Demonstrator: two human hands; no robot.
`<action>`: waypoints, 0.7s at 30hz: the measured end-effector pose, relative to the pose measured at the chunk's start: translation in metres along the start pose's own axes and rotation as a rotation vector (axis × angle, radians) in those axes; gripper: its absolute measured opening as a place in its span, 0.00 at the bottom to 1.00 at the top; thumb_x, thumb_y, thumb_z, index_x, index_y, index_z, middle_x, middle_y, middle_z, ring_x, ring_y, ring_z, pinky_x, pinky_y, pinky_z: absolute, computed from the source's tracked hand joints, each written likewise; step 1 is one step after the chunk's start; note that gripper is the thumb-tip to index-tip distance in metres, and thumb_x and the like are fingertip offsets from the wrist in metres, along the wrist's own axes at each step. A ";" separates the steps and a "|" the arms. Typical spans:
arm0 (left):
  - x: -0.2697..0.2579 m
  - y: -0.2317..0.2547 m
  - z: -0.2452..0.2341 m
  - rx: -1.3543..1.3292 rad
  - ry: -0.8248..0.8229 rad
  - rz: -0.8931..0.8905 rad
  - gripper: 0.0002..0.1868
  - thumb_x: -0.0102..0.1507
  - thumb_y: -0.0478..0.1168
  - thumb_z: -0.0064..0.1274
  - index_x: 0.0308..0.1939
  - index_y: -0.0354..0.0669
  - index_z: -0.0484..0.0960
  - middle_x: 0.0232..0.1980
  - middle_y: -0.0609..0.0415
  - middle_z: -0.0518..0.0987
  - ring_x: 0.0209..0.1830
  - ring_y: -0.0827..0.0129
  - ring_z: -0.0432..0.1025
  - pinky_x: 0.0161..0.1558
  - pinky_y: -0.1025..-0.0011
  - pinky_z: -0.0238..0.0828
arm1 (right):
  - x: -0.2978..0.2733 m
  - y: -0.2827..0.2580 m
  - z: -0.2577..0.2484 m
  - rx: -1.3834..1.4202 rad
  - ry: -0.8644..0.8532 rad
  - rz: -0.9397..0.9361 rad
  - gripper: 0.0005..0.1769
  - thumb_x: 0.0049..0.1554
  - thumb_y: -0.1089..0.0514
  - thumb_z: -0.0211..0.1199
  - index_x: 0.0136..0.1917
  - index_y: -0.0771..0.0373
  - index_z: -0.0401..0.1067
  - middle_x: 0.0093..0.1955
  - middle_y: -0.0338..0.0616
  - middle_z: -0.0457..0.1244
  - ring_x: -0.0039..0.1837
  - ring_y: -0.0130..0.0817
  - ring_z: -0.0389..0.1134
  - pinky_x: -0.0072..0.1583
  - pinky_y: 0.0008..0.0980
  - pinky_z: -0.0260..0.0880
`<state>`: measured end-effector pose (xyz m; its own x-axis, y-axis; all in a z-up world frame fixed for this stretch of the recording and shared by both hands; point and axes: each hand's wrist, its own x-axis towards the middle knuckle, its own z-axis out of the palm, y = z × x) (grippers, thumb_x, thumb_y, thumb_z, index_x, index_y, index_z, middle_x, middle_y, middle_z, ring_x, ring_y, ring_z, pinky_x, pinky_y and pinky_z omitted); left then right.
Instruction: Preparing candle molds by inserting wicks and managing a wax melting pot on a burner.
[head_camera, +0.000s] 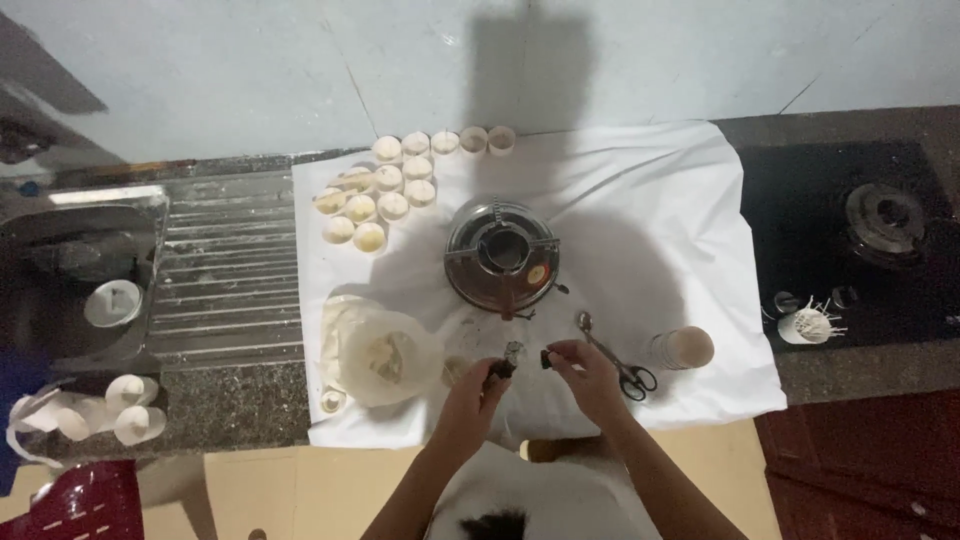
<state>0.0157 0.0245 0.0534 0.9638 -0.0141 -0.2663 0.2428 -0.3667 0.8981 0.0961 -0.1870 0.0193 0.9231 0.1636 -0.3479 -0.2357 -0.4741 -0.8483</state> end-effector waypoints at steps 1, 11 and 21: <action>-0.002 0.010 0.000 -0.003 0.001 -0.005 0.20 0.71 0.50 0.41 0.60 0.44 0.75 0.52 0.52 0.81 0.46 0.62 0.76 0.44 0.66 0.72 | -0.013 -0.018 -0.004 -0.002 -0.004 0.003 0.15 0.59 0.48 0.62 0.54 0.57 0.80 0.52 0.38 0.74 0.56 0.29 0.75 0.56 0.33 0.78; -0.010 0.060 0.021 0.102 -0.128 0.022 0.16 0.72 0.44 0.41 0.62 0.42 0.70 0.59 0.48 0.73 0.50 0.55 0.75 0.46 0.62 0.70 | -0.045 -0.053 -0.042 -0.168 -0.010 -0.585 0.09 0.57 0.60 0.67 0.53 0.54 0.79 0.46 0.34 0.70 0.42 0.28 0.70 0.45 0.30 0.70; -0.004 0.041 0.073 0.035 -0.077 0.057 0.13 0.70 0.40 0.46 0.58 0.41 0.72 0.52 0.47 0.73 0.47 0.52 0.76 0.44 0.58 0.68 | -0.021 -0.024 -0.057 -0.449 -0.194 -0.186 0.28 0.64 0.40 0.52 0.27 0.54 0.67 0.21 0.31 0.64 0.26 0.27 0.63 0.38 0.33 0.64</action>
<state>0.0136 -0.0583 0.0655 0.9643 -0.1066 -0.2423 0.1824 -0.3958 0.9000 0.0995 -0.2282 0.0698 0.8536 0.4174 -0.3117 0.1194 -0.7392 -0.6628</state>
